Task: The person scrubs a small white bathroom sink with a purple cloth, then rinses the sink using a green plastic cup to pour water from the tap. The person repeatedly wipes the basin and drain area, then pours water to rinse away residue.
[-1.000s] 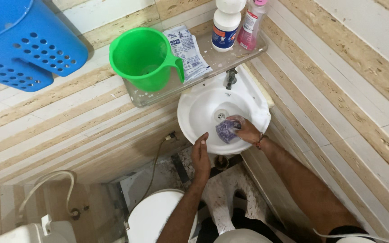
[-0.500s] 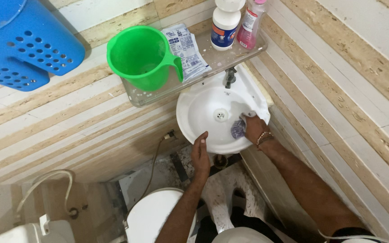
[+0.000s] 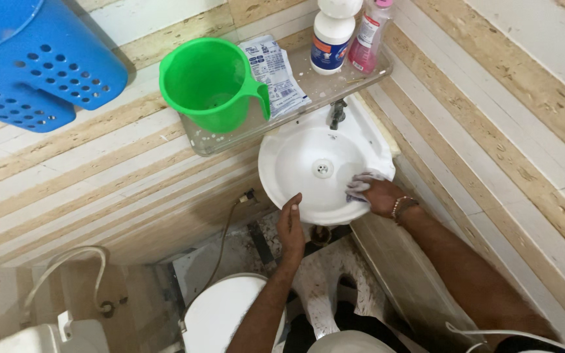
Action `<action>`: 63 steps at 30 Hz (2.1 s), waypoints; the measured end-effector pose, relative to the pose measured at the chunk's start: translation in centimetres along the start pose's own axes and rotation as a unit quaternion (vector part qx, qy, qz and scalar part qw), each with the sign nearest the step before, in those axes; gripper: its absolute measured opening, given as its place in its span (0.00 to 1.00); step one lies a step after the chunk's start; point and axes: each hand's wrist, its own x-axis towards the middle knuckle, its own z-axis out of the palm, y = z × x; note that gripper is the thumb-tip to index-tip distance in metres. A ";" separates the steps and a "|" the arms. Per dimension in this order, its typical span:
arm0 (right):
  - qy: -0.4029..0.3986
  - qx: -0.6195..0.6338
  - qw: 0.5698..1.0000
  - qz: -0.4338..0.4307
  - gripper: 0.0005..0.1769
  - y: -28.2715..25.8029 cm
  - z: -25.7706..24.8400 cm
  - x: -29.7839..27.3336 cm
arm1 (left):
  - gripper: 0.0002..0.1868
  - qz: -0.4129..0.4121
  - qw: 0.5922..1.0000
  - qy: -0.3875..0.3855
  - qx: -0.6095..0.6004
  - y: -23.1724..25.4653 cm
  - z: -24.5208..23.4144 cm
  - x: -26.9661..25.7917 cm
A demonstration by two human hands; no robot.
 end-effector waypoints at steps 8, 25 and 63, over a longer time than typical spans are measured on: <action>-0.056 0.077 0.995 0.039 0.23 -1.2 -2.1 -1.4 | 0.21 0.009 1.000 -0.001 -0.006 -0.4 -0.1 0.2; -0.027 0.082 0.996 0.038 0.32 -9.9 -0.1 0.9 | 0.20 0.026 0.999 0.013 -0.013 -0.8 -0.9 0.2; -0.154 0.242 0.958 0.014 0.36 -10.2 -2.1 4.4 | 0.22 0.027 0.998 0.048 -0.005 0.1 -5.2 1.1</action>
